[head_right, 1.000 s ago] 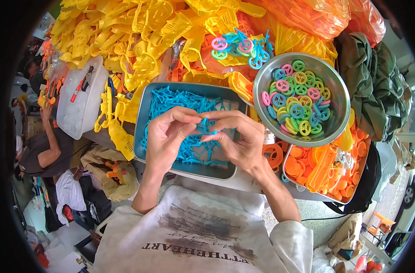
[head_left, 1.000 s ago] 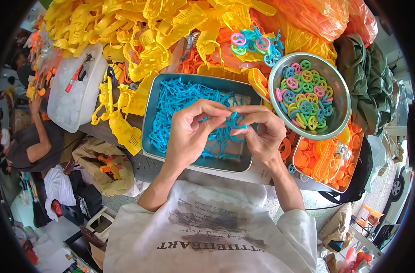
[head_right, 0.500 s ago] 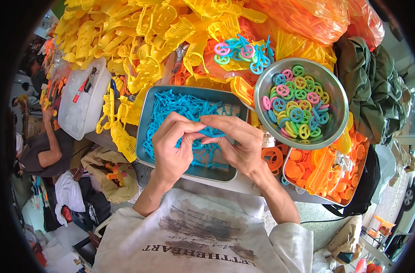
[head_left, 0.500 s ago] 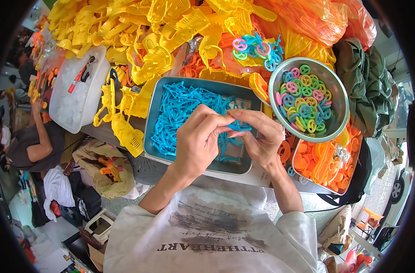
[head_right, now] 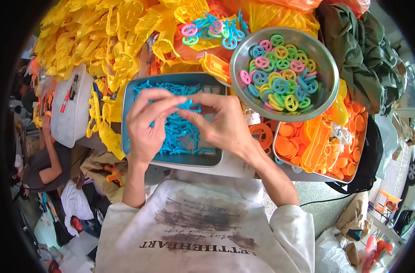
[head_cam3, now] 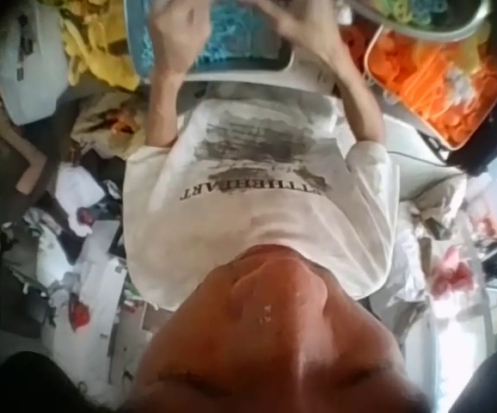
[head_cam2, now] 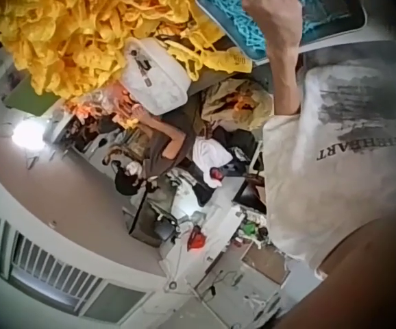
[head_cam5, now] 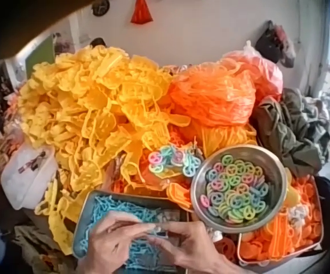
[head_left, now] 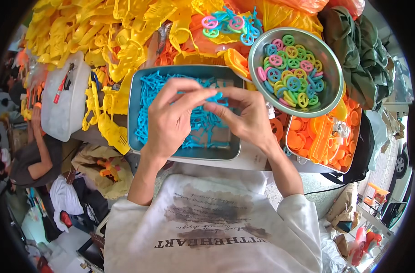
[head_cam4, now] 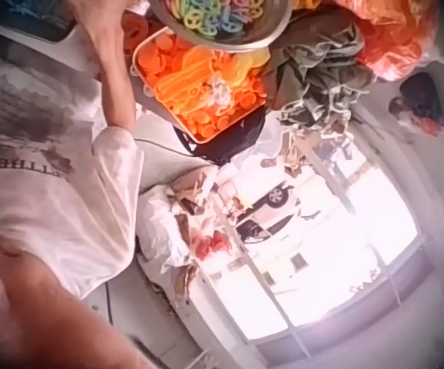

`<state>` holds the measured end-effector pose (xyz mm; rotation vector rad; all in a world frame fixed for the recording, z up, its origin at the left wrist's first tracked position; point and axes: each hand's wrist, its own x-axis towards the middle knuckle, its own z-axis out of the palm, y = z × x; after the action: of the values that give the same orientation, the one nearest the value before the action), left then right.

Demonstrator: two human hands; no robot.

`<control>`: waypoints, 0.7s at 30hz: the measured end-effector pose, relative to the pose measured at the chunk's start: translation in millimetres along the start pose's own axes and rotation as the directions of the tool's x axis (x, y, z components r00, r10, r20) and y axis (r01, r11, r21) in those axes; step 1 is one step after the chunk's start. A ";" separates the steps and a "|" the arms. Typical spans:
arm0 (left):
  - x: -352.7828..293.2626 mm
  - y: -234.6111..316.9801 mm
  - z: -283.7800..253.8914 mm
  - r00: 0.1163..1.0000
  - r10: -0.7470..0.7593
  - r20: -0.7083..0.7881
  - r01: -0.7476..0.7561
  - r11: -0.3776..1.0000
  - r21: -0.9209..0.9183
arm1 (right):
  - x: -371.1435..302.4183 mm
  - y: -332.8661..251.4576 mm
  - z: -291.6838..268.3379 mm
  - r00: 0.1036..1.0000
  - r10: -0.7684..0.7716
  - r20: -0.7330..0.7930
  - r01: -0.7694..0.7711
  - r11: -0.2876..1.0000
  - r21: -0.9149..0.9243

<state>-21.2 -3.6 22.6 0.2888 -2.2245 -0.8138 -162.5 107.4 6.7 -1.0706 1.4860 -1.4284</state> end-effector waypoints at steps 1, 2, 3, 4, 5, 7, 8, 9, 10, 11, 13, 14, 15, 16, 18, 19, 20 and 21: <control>5.3 9.1 3.7 0.991 -0.057 -0.122 0.064 0.997 0.050 | 1.7 -0.6 -1.9 1.000 -0.010 -0.020 0.011 0.999 0.044; 2.4 11.1 3.5 0.991 -0.067 -0.116 0.074 0.996 0.053 | 2.5 -0.1 -2.6 0.999 -0.018 -0.041 0.022 0.996 0.087; -1.2 13.8 3.3 0.943 -0.293 -0.155 0.297 0.955 0.002 | 2.3 3.0 1.3 0.994 -0.058 -0.095 0.083 0.956 0.283; -5.0 16.6 2.4 0.844 -0.503 -0.188 0.503 0.863 -0.053 | 2.8 3.3 -0.5 0.995 -0.052 -0.089 0.076 0.953 0.292; -16.5 10.9 2.0 0.885 -0.464 -0.029 0.465 0.881 0.086 | 3.7 2.1 -4.8 0.991 -0.096 -0.089 0.122 0.922 0.368; -37.7 8.2 1.0 0.894 -0.410 0.179 0.371 0.903 0.217 | 2.7 1.9 -5.9 0.985 -0.131 -0.115 0.169 0.875 0.454; -45.1 9.5 0.0 0.852 -0.355 0.385 0.242 0.919 0.312 | 2.6 3.0 -6.4 0.985 -0.128 -0.116 0.167 0.873 0.459; -49.9 11.9 0.8 0.809 -0.405 0.426 0.244 0.891 0.382 | 3.3 4.4 -8.0 0.983 -0.141 -0.118 0.178 0.885 0.430; -50.5 13.4 2.2 0.806 -0.408 0.429 0.245 0.889 0.386 | 3.8 5.4 -8.4 0.981 -0.154 -0.119 0.189 0.897 0.399; -50.7 14.4 3.8 0.812 -0.425 0.399 0.247 0.871 0.425 | 3.8 6.2 -7.3 0.982 -0.148 -0.121 0.185 0.896 0.403; -51.8 14.2 6.8 0.817 -0.444 0.368 0.252 0.849 0.465 | 5.0 7.0 -5.6 0.983 -0.139 -0.117 0.175 0.900 0.399; -53.0 11.8 9.1 0.834 -0.445 0.327 0.272 0.846 0.459 | 5.4 7.2 -5.2 0.985 -0.133 -0.111 0.166 0.905 0.391; -53.2 9.4 10.3 0.848 -0.447 0.284 0.292 0.843 0.452 | 5.5 7.7 -4.9 0.985 -0.131 -0.108 0.164 0.905 0.394; -52.4 6.5 10.3 0.846 -0.451 0.285 0.295 0.840 0.455 | 5.2 8.7 -4.2 0.986 -0.130 -0.108 0.162 0.908 0.385; -51.7 1.4 9.6 0.897 -0.409 0.165 0.321 0.862 0.392 | 3.3 10.1 -3.0 0.987 -0.127 -0.104 0.157 0.910 0.383; -48.6 3.5 7.5 0.897 -0.429 0.108 0.367 0.858 0.360 | 3.2 9.5 -3.7 0.987 -0.123 -0.108 0.155 0.915 0.374; -47.2 3.0 3.6 0.896 -0.431 0.111 0.367 0.856 0.363 | 3.4 8.6 -4.1 0.987 -0.119 -0.111 0.152 0.919 0.365; -46.5 1.0 -2.3 0.880 -0.464 0.099 0.415 0.854 0.313 | 4.0 7.2 -4.2 0.988 -0.102 -0.113 0.138 0.914 0.381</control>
<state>13.1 16.0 -2.0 0.9326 -2.4787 -0.7716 -168.0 105.1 -0.3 -0.8677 1.1424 -1.7896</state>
